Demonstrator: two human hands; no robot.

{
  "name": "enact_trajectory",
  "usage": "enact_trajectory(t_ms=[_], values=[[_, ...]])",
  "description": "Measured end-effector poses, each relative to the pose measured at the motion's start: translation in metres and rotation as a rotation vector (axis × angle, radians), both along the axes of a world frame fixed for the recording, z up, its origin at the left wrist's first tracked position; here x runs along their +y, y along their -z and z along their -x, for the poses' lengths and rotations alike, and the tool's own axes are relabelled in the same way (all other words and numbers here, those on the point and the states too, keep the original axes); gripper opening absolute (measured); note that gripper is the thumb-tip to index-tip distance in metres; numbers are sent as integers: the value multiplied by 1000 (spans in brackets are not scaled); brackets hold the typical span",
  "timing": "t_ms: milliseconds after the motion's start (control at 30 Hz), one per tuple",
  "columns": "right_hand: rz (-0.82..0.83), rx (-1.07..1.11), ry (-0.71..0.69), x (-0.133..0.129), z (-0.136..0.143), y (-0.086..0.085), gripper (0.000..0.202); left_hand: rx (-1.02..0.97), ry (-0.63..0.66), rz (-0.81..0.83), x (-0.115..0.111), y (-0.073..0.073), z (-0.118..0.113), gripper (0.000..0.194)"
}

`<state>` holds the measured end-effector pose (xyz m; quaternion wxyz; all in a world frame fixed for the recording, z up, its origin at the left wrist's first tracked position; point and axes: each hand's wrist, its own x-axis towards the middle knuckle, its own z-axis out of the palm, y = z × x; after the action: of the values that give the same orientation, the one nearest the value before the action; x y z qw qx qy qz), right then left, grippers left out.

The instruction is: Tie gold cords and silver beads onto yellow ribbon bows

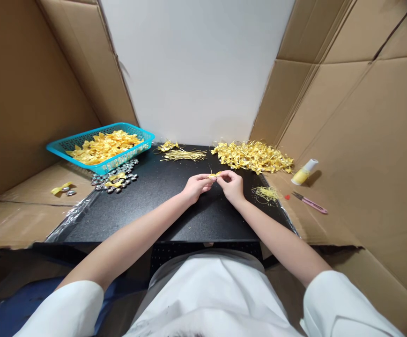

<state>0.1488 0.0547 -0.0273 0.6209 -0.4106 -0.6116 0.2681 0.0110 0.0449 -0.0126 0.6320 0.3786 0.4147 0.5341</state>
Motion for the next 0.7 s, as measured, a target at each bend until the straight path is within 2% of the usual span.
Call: enact_trajectory(t_ms=[267, 533, 700], values=[[-14, -6, -18, 2, -2, 2, 10, 120, -17, -77, 1, -1, 2, 45], [-34, -15, -29, 2, -1, 1, 9, 137, 30, -24, 1, -6, 3, 42], [-58, -41, -30, 1, -2, 1, 9, 190, 14, -69, 3, -6, 4, 38]])
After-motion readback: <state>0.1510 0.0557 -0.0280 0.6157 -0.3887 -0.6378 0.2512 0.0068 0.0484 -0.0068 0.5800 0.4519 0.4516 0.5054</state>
